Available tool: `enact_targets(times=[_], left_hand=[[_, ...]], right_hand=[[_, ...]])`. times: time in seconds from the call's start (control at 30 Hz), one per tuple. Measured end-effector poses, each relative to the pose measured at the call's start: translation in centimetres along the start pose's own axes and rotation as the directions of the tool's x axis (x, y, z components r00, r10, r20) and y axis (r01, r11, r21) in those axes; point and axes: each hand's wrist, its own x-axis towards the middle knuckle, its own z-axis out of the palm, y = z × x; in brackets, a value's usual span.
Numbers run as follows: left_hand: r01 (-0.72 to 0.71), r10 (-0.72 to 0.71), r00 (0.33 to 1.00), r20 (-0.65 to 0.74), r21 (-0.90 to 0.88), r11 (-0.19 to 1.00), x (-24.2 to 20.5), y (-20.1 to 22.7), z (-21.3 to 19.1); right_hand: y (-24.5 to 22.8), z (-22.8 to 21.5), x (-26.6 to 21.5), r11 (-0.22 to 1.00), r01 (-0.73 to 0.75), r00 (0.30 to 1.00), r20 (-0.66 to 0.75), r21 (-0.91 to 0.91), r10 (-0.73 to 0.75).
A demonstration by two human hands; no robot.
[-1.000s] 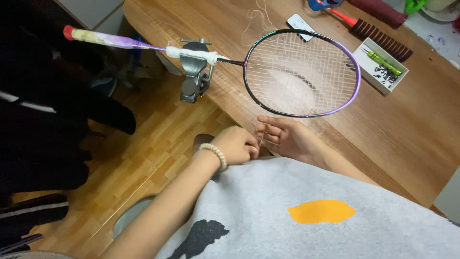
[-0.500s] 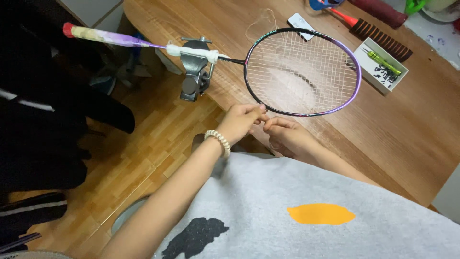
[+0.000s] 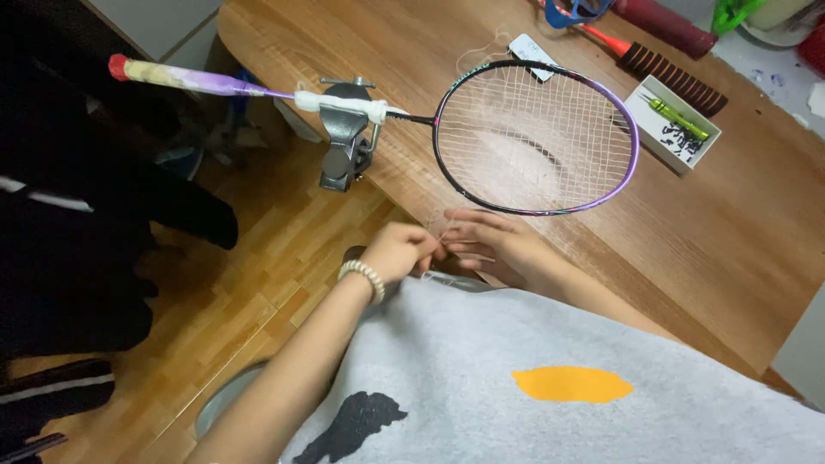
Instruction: The recorder is seen preparing and restringing a badminton racket using strings and a mounting clamp.
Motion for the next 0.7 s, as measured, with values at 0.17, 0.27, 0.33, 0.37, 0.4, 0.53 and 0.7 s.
enact_targets(times=[0.17, 0.27, 0.33, 0.37, 0.4, 0.53, 0.7], left_hand=[[0.11, -0.107, 0.994, -0.023, 0.197, 0.974, -1.2, -1.3, -1.4], [0.106, -0.102, 0.994, -0.032, 0.209, 0.972, -1.3, 0.3, -1.5], [0.128, -0.122, 0.992, -0.04, 0.256, 0.958, -1.6, 2.8, -1.1], [0.128, -0.123, 0.992, -0.038, 0.255, 0.958, -1.0, 2.0, -0.7], [0.082, -0.077, 0.997, -0.031, 0.254, 0.964, -0.3, 1.2, -0.3], [-0.034, 0.034, 0.999, 0.006, 0.076, 0.997, 1.7, 0.9, 1.0], [0.029, 0.019, 0.989, 0.148, -0.315, 0.949, 1.9, 2.9, 0.5]], right_hand=[[-1.5, 1.5, -0.7, 0.916, -0.125, 0.991, -0.002, 0.38, 0.136], [-0.3, 0.4, 0.2, 0.888, -0.14, 0.987, -0.007, 0.438, 0.159], [1.6, -1.7, 1.4, 0.975, -0.059, 0.997, 0.07, 0.215, 0.045], [2.0, -1.6, 1.4, 0.975, -0.06, 0.997, 0.069, 0.215, 0.046], [2.4, -1.5, 1.4, 0.981, -0.08, 0.996, 0.054, 0.175, 0.071], [0.5, -0.5, -0.3, 0.975, -0.219, 0.966, -0.127, 0.043, 0.223], [1.5, -1.6, 0.4, 0.92, -0.149, 0.988, -0.094, -0.363, 0.123]])
